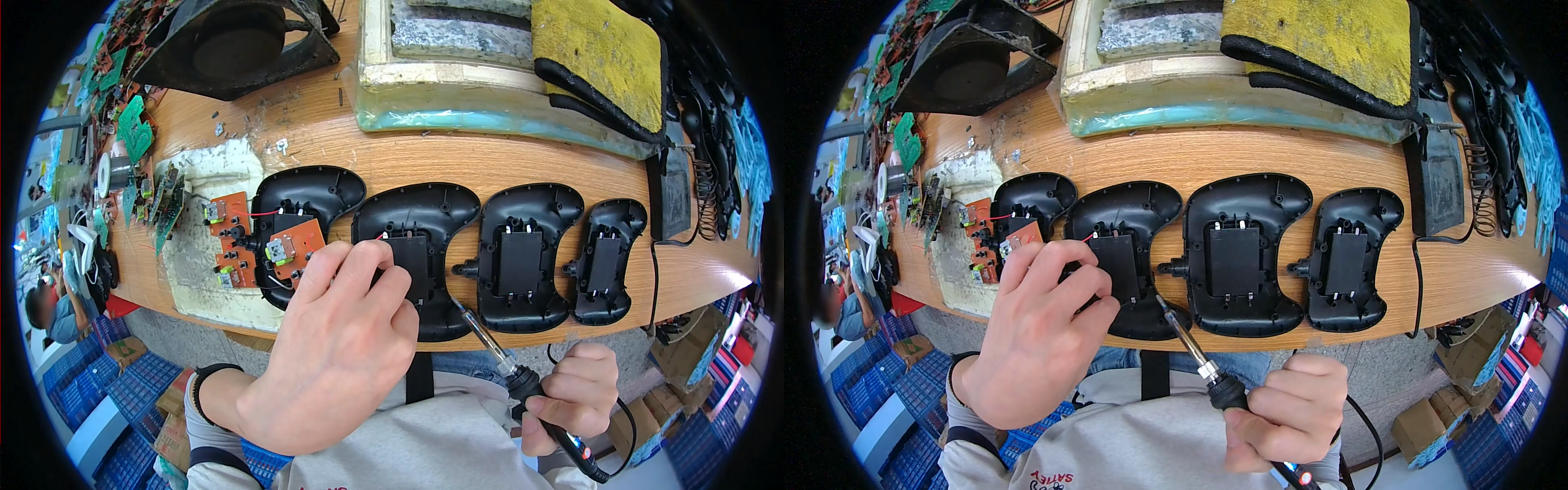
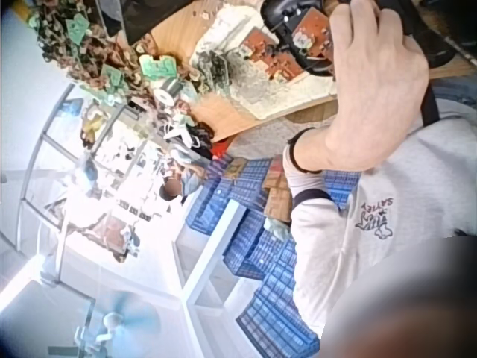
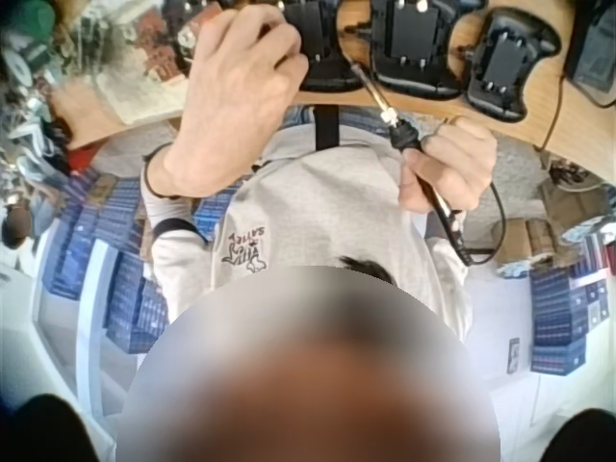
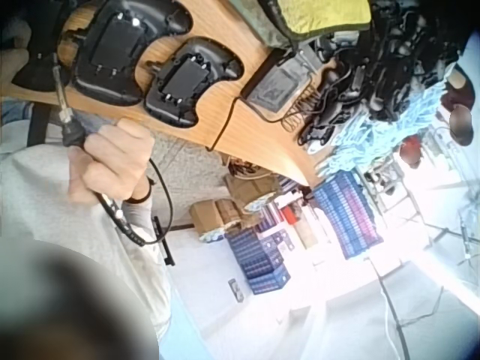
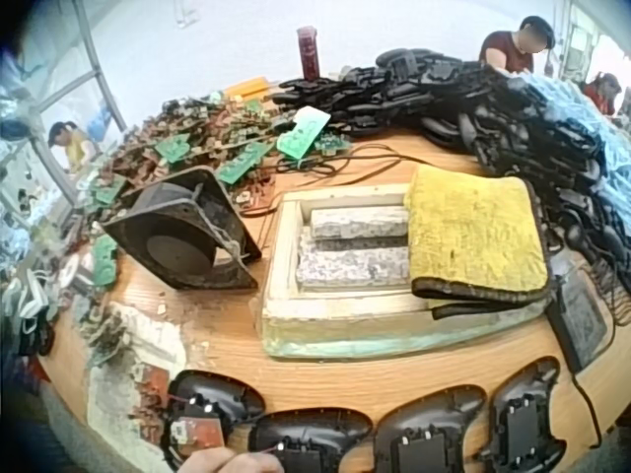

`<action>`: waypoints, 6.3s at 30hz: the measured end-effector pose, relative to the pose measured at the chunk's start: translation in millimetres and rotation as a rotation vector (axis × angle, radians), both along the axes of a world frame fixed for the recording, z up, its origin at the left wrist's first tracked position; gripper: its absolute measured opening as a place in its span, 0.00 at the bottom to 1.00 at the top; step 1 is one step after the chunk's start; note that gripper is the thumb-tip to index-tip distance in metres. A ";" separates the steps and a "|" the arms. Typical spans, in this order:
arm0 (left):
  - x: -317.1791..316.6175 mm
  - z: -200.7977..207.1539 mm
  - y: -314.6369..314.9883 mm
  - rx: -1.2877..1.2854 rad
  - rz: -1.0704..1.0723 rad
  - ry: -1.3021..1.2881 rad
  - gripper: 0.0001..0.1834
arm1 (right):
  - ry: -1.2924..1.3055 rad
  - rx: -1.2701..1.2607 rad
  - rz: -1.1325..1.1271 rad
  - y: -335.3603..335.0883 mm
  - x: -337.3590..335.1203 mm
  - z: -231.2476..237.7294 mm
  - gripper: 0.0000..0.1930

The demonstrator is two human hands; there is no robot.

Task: Soldering wires and components onto circuit boards and into plastic housings.

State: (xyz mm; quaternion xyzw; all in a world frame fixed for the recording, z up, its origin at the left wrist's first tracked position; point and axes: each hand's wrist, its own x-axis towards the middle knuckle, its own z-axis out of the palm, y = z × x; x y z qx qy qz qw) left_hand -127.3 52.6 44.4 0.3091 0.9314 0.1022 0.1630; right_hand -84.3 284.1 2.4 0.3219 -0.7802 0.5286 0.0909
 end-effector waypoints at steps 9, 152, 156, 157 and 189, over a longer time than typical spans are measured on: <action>1.9 -3.8 -5.0 0.009 -0.024 0.044 0.09 | 0.027 -0.034 -0.049 -5.1 -0.5 0.1 0.07; -30.0 -46.1 41.1 0.414 0.220 0.206 0.11 | -0.249 -0.175 -0.374 16.1 -39.5 -0.1 0.09; -30.5 -44.9 41.1 0.419 0.218 0.206 0.11 | -0.201 -0.093 -0.320 16.7 -46.9 9.0 0.08; -30.6 -44.7 41.1 0.411 0.215 0.204 0.11 | -0.195 -0.066 -0.306 16.3 -48.4 11.2 0.08; -30.4 -47.8 40.5 0.383 0.221 0.222 0.08 | -0.046 0.065 -0.249 22.3 -43.3 24.1 0.12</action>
